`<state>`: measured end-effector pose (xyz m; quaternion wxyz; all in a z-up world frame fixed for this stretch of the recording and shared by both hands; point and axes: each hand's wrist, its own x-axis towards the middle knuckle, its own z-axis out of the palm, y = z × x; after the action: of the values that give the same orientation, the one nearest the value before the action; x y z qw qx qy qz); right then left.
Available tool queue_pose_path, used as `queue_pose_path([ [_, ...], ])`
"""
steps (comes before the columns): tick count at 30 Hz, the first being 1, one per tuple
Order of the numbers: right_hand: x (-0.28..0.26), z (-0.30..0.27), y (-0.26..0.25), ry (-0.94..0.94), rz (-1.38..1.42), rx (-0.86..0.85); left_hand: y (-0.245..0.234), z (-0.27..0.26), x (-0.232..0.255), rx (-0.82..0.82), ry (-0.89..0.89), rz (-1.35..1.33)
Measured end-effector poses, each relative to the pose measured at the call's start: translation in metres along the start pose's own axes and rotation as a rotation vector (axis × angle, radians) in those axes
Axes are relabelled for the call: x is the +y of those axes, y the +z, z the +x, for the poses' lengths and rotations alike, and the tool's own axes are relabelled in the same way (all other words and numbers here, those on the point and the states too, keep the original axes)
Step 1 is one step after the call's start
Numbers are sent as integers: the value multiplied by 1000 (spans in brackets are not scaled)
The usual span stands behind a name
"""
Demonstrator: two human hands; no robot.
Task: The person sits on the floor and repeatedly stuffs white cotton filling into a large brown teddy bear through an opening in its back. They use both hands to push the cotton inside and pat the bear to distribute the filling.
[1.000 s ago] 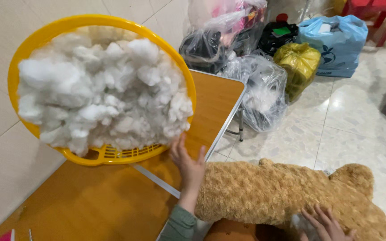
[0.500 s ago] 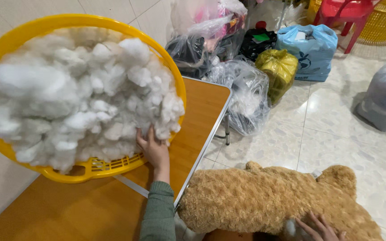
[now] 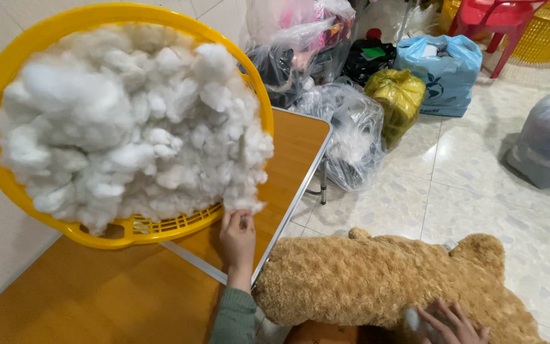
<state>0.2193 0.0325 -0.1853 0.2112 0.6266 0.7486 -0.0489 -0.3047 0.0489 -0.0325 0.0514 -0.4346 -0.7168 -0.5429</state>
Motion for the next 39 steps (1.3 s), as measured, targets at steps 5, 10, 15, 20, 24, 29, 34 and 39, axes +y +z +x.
queue_pose_path([
  [5, -2, -9, 8, -19, 126, 190, -19, -3, 29, 92, 46, 396],
  [10, -10, -17, 11, -108, 253, 518, -3, 44, 25, 68, 39, 453],
  [15, -12, -14, -15, 24, 47, 90, 23, 61, -10, -7, -118, 331],
  [20, -43, -48, -31, -181, 261, 704, 20, 41, -36, 14, 27, 188],
  [24, -96, -63, -71, -426, 517, 985, 11, 19, -19, -172, -71, 176],
  [29, -179, -85, -149, -596, 694, 902, -10, -21, 17, -101, 149, 77],
  [34, -204, -103, -217, -587, 1071, 489, -27, -63, 53, -180, 205, -68],
  [39, -194, -115, -238, -591, 1321, 657, -39, -105, 92, -374, 390, -282],
])
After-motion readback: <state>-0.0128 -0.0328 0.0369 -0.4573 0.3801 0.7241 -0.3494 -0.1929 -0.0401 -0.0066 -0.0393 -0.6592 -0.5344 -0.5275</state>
